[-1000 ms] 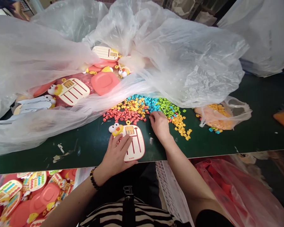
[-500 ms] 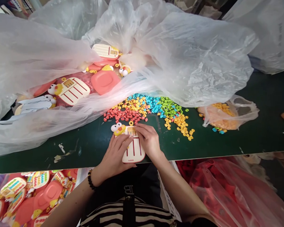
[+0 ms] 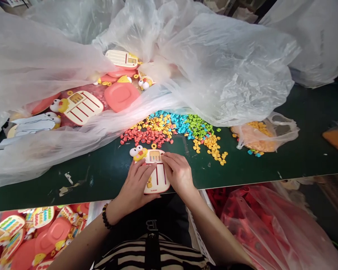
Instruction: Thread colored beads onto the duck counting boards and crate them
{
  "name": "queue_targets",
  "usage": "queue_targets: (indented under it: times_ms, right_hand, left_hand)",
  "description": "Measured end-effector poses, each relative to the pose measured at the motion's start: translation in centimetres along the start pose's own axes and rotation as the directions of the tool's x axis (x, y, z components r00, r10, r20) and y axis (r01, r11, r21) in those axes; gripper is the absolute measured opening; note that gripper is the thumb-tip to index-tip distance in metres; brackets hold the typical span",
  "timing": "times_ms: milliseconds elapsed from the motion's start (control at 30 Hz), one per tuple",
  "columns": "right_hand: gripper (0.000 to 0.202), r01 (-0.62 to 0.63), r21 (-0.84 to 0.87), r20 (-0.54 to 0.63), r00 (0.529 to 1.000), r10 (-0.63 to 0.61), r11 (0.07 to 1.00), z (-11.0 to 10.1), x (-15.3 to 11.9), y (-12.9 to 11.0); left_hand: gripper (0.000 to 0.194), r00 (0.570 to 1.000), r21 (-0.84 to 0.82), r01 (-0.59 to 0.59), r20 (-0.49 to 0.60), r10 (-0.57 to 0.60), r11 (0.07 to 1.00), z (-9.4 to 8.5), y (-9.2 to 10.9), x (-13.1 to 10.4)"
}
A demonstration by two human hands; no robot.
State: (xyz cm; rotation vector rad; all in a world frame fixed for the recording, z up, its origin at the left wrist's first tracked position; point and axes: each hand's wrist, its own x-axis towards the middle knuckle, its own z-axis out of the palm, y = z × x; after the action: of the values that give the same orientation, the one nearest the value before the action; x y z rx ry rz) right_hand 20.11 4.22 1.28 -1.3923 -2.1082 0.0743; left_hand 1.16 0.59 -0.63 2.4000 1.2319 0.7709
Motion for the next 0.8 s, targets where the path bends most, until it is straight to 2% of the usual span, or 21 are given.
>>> queue_targets:
  times_ms: [167,233,300,367,400,467,533,600,667,800]
  right_hand:
    - [0.03,-0.053,0.069,0.035,0.998,0.051,0.996,-0.2,-2.1,-2.2]
    - [0.035,-0.012,0.104,0.107,0.994,0.001,0.995,-0.2,-2.5,-2.9]
    - [0.037,0.041,0.162,0.153,0.986,-0.066,0.986,-0.3,-2.0,-2.6]
    - [0.033,0.022,0.167,0.102,0.994,-0.039,0.986,-0.7,-0.5,-0.8]
    - [0.029,-0.03,0.134,0.04,0.999,0.025,0.991,-0.9,0.5,0.6]
    - [0.025,-0.19,-0.039,-0.103,0.977,0.185,0.981,-1.2,2.7,3.8]
    - [0.02,-0.264,-0.207,-0.072,0.964,0.254,0.942,-1.2,4.6,6.7]
    - [0.018,-0.265,-0.304,-0.015,0.962,0.274,0.915,-1.0,5.7,8.6]
    - [0.017,-0.253,-0.327,0.002,0.963,0.268,0.911,-0.7,6.1,9.5]
    - [0.014,-0.289,-0.25,-0.05,0.957,0.286,0.924,-0.7,5.7,10.0]
  left_hand:
    - [0.092,1.0,-0.015,0.015,-0.011,-0.015,1.0,0.1,0.0,0.1]
    - [0.091,1.0,-0.009,0.016,-0.001,-0.016,1.0,0.2,0.0,0.1]
    - [0.09,1.0,0.01,0.015,0.007,-0.015,1.0,0.2,0.0,0.0]
    - [0.09,1.0,0.043,0.01,0.016,-0.01,0.999,0.1,0.1,0.1]
    - [0.092,1.0,0.061,0.006,0.023,-0.008,0.998,0.0,0.1,0.2]
    - [0.095,0.999,0.09,0.01,0.036,-0.013,0.996,-0.1,0.3,0.3]
    - [0.097,0.999,0.106,0.029,0.036,-0.033,0.994,-0.1,0.5,0.4]
    - [0.097,0.998,0.103,0.05,0.036,-0.054,0.993,0.0,0.6,0.5]
    - [0.094,0.997,0.085,0.059,0.041,-0.063,0.995,0.0,0.5,0.6]
    - [0.084,0.999,0.025,0.036,0.021,-0.037,0.999,-0.3,0.3,0.5]
